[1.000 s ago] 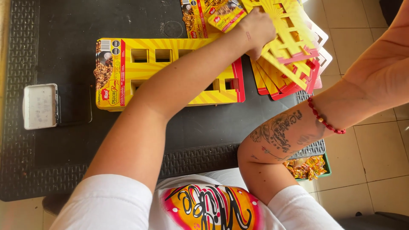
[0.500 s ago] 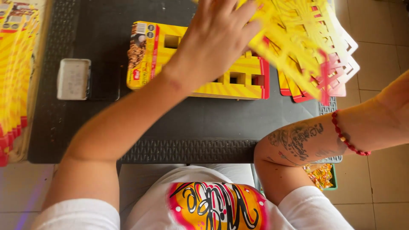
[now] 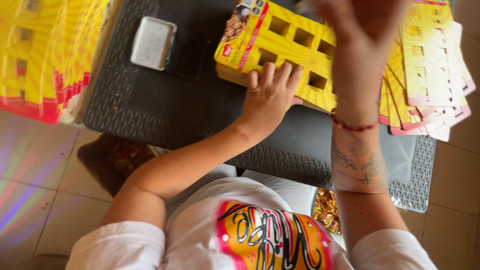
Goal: A person is stamping individual cardboard display boxes and stacking them on a table in a factory setting.
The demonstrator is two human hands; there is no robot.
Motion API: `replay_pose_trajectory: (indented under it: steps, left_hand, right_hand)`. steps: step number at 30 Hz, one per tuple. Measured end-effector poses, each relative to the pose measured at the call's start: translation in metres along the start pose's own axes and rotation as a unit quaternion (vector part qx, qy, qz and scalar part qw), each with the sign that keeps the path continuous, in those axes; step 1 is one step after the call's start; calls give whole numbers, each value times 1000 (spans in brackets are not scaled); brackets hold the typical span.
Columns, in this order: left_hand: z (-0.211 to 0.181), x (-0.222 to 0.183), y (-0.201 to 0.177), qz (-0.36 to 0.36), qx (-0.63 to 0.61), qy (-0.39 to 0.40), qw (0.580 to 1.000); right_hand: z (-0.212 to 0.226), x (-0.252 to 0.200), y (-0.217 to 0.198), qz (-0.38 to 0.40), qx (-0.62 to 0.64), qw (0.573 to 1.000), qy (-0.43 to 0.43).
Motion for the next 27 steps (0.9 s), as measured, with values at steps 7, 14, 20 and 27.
replay_pose_trajectory:
  steps: [7,14,20,27]
  left_hand:
    - [-2,-18,56,-20,-136,-27,990]
    - [5,-9,76,-20,-157,-27,987]
    - [2,-20,89,-14,-193,-33,981]
    - [-5,-26,88,-37,-222,-34,974]
  right_hand:
    - [-83,-3,122,326,-284,902,13]
    - [-148,-13,159,368,-329,870,14]
    - [-154,-31,161,371,-398,839,21]
    - [-121,0,111,253,-378,890,21]
Point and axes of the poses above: each hand's wrist, its own x-axis towards the middle knuckle, its own y-axis out of the palm, z = x × y, the point moved 3 cm from there along x, towards the middle knuckle, and after that the axes turned 1 degree about -z, right-handed, at the moved point
